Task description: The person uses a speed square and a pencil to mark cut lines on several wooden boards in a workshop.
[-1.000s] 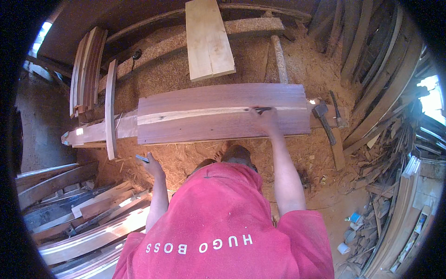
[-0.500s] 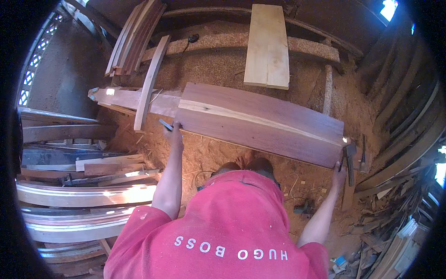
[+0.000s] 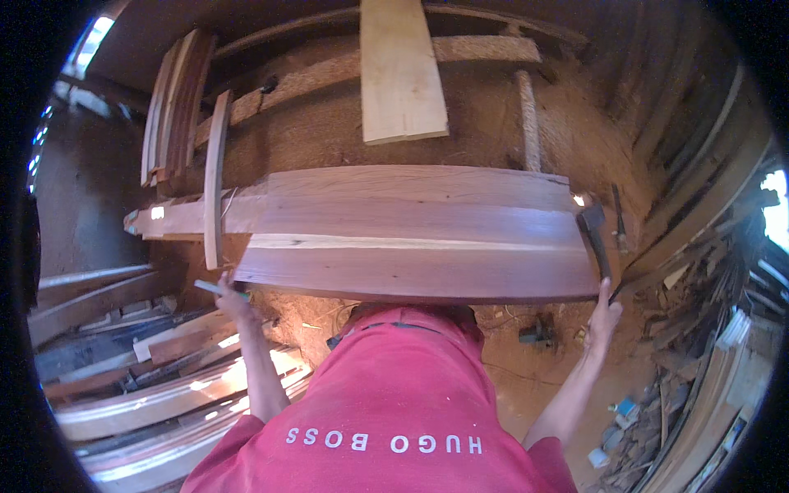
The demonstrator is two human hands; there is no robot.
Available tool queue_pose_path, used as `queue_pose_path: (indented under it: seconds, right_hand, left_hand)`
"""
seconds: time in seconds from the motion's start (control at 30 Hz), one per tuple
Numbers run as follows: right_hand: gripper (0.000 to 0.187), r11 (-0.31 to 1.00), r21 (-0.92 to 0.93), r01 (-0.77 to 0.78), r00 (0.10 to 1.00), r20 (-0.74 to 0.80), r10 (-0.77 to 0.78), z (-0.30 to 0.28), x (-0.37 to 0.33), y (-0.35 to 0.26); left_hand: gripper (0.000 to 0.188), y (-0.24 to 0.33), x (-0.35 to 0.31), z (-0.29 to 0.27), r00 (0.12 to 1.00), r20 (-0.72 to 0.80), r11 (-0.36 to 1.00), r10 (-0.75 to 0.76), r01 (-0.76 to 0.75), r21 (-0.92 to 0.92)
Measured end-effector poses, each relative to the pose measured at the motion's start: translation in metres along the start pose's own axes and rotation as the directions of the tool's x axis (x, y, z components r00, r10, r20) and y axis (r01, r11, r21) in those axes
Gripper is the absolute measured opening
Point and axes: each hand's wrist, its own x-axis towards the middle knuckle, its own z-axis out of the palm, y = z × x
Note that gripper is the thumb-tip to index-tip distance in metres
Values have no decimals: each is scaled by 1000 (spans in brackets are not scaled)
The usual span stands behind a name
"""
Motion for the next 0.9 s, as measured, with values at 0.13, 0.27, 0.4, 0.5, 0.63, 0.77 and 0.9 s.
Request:
queue_pose_path:
  seconds: [0.13, 0.27, 0.4, 0.5, 0.63, 0.77, 0.9]
  right_hand:
    - [56, 986, 137, -92, 995, 55, 85, 18, 22, -79]
    - [64, 894, 376, 244, 960, 36, -277, 76, 101, -82]
    - [61, 904, 119, 411, 893, 150, -425, 151, 139, -115]
    - [55, 888, -86, 451, 887, 151, -436, 195, 196, -113]
    - [46, 850, -355, 389, 917, 235, -322, 236, 214, -121]
    - [43, 812, -457, 363, 922, 304, -241, 251, 207, -116]
    - [44, 736, -606, 302, 936, 334, -109, 206, 185, -73]
  left_hand:
    - [31, 42, 37, 38, 988, 104, 989, 115, -104, -105]
    - [33, 41, 71, 144, 982, 103, 967, 160, -135, -218]
    - [38, 35, 111, 212, 954, 165, 967, 249, -234, -104]
    - [39, 13, 125, 263, 901, 368, 964, 229, -263, 43]
    - [42, -23, 153, 296, 783, 588, 911, 200, -370, 183]
    - [49, -35, 186, 283, 757, 637, 695, 147, -537, 478]
    - [57, -57, 128, 249, 779, 626, 602, 40, -519, 607]
